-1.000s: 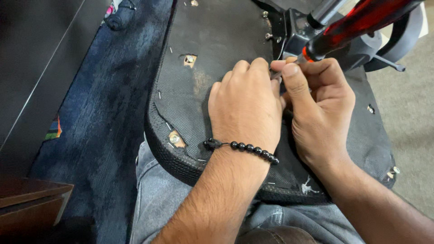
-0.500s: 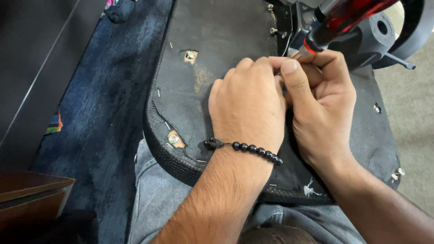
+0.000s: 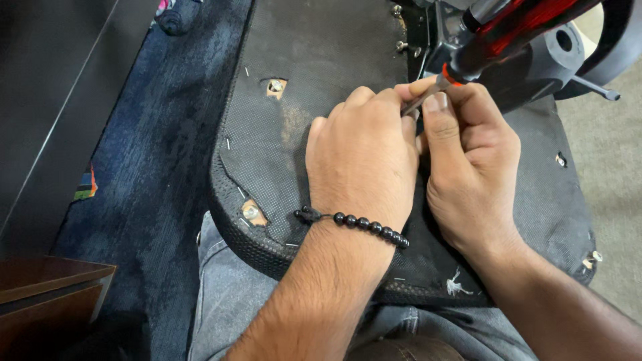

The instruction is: The person uses a screwdriver to tighten a screw into the metal base of an overturned office chair. The hands hold the screwdriver and rotate it to secure the screw into the chair's base plate.

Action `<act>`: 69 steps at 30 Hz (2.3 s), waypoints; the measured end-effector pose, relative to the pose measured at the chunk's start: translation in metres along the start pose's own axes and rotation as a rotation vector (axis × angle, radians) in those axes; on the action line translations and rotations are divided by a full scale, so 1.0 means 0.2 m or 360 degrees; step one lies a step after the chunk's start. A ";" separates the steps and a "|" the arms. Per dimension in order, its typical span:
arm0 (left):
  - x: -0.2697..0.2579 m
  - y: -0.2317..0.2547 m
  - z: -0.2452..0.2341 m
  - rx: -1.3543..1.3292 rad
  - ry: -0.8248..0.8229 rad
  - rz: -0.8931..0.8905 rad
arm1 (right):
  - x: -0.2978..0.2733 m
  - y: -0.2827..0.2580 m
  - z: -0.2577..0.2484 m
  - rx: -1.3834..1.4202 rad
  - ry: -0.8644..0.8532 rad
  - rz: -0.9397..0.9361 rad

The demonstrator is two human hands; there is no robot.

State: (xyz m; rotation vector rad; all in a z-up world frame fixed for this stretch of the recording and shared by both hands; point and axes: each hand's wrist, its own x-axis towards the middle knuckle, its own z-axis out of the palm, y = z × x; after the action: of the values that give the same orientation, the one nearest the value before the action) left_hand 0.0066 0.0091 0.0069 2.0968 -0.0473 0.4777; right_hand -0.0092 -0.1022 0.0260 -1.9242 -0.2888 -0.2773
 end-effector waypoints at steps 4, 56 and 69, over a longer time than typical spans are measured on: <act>0.00 0.00 0.00 -0.0004 0.0018 0.0018 | 0.00 0.00 0.00 0.0101 0.0118 0.0132; 0.03 -0.02 0.04 -0.0029 0.0130 -0.0032 | 0.03 -0.01 0.04 0.0104 0.0117 0.0108; 0.03 -0.03 0.02 0.0013 0.0074 -0.0006 | 0.03 0.03 0.03 0.0147 0.0218 0.0058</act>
State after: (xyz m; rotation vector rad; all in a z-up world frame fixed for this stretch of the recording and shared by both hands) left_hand 0.0156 0.0092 0.0028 2.0927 -0.0147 0.5249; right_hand -0.0004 -0.0979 0.0198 -1.8082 -0.1723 -0.3638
